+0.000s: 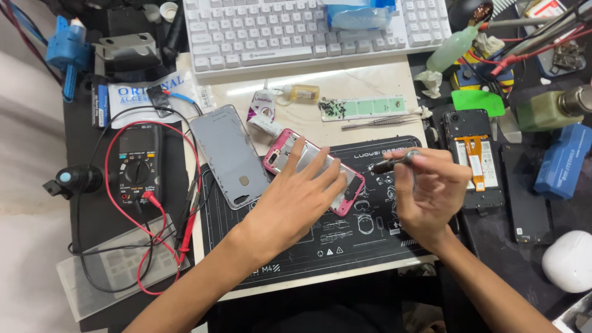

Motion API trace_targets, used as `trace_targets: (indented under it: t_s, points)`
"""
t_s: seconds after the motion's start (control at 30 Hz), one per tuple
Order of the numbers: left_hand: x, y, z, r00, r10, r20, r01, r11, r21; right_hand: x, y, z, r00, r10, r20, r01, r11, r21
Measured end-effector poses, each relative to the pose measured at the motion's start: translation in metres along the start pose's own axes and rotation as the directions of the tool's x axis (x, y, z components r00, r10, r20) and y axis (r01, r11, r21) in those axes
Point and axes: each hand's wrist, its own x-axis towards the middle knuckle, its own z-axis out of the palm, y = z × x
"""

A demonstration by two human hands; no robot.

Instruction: The person applies adhesive from a tube to the internal edges of a phone chassis, uses a screwdriver on internal components, and wipes a phone back cover with a white cloth.

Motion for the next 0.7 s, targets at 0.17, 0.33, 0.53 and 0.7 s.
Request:
trace_targets:
  t_s: [0.17,0.33,0.53,0.7]
  points:
    - [0.004,0.005,0.013,0.986,0.036,-0.163,-0.060,0.988,-0.140,-0.005,0.010,-0.001,0.998,0.012,0.060,-0.013,1.000,0.028]
    - [0.009,0.005,0.026,0.983,0.031,-0.182,-0.067,0.978,-0.195,-0.006,0.009,-0.002,0.996,0.040,0.076,-0.043,0.998,0.041]
    - [0.009,0.005,0.032,0.972,0.025,-0.235,-0.073,0.978,-0.195,-0.001,0.010,-0.001,0.994,0.019,0.105,-0.021,0.999,0.025]
    - [0.007,0.004,0.032,0.971,0.035,-0.238,-0.083,0.978,-0.193,0.012,0.007,-0.002,0.988,-0.059,0.140,0.081,0.985,-0.155]
